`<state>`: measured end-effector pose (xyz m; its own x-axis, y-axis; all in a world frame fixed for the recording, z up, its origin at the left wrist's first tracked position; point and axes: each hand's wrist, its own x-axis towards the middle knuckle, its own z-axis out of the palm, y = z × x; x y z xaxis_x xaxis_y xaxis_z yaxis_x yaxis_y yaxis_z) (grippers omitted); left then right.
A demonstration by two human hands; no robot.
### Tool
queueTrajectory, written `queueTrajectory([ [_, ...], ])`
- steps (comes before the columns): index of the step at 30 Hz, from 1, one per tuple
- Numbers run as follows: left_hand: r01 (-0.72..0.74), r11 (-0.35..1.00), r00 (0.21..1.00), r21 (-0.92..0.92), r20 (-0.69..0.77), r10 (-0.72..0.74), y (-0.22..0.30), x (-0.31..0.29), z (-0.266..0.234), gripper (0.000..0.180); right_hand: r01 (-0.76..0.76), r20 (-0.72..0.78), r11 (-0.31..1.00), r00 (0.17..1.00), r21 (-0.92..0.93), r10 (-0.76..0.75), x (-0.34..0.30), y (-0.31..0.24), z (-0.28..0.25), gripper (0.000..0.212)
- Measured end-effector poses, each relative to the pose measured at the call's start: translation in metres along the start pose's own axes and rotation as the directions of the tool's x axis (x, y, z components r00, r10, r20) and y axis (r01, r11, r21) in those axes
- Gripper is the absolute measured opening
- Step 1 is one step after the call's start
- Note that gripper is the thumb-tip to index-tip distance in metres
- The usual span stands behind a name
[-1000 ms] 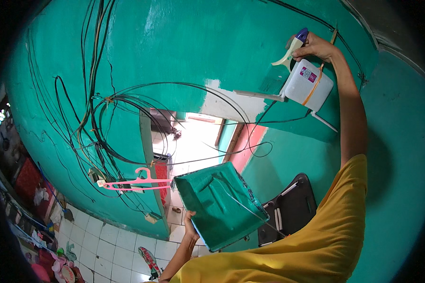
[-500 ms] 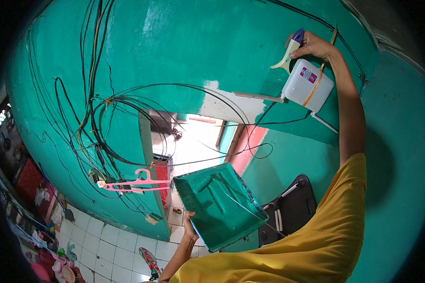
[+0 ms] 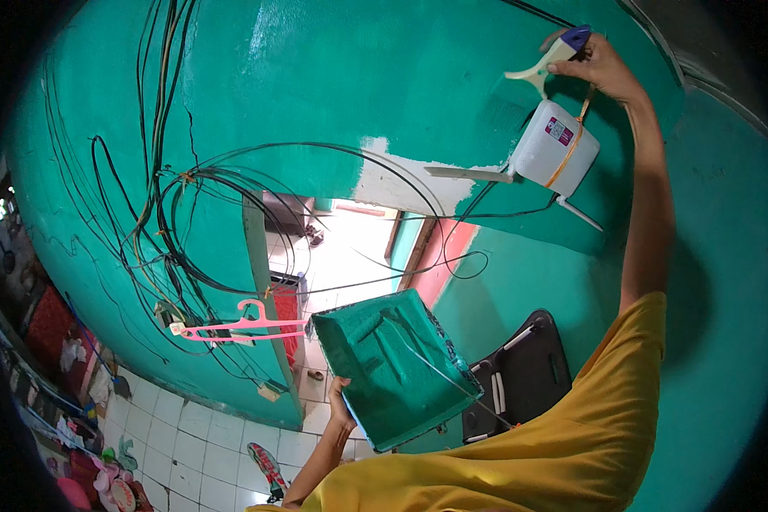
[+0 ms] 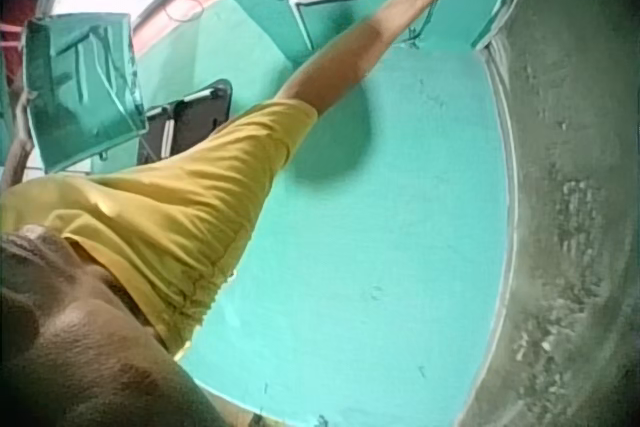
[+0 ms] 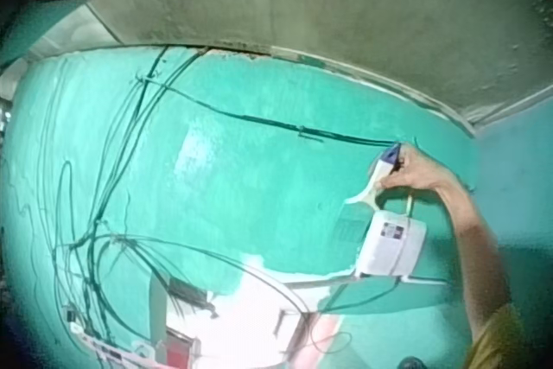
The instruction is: The person paints a green wall and ceiling using a paint roller on a pole and a paintbrush, while holding a paint tray in one hand.
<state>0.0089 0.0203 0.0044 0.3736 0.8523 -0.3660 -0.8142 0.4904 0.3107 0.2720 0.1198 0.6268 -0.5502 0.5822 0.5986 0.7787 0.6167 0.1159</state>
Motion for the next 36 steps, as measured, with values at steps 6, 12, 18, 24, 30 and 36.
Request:
queueTrajectory([
  [6, 0.016, 1.000, 0.999, -0.009, 0.030, -0.015, -0.003, -0.007, 0.006, 0.044, 0.017, -0.049, 0.985, 0.999, -0.169, -0.025, -0.001, -0.014, -0.012, 0.037],
  [12, 0.057, 0.998, 0.998, -0.020, 0.041, -0.056, -0.006, -0.007, 0.005, 0.044, 0.038, -0.227, 0.959, 0.968, -0.282, -0.105, -0.017, -0.031, -0.044, 0.030],
  [18, 0.071, 0.997, 0.996, -0.012, 0.058, -0.070, -0.004, -0.003, -0.006, 0.050, 0.144, -0.199, 0.986, 0.967, -0.084, -0.158, -0.028, -0.088, -0.032, 0.027],
  [24, 0.055, 0.998, 0.997, -0.033, 0.050, -0.054, -0.006, 0.001, -0.011, 0.055, -0.065, 0.040, 0.993, 0.997, 0.099, 0.061, -0.017, -0.064, 0.038, 0.029],
  [30, 0.037, 0.998, 0.999, -0.044, 0.039, -0.035, 0.003, -0.018, 0.007, 0.045, -0.188, 0.168, 0.981, 0.970, 0.046, 0.178, -0.016, -0.048, 0.080, 0.032],
  [36, -0.033, 0.998, 0.999, -0.044, 0.038, 0.035, 0.007, -0.013, -0.004, 0.046, -0.043, -0.180, 0.992, 0.983, -0.118, 0.021, 0.001, -0.035, 0.039, 0.035],
])
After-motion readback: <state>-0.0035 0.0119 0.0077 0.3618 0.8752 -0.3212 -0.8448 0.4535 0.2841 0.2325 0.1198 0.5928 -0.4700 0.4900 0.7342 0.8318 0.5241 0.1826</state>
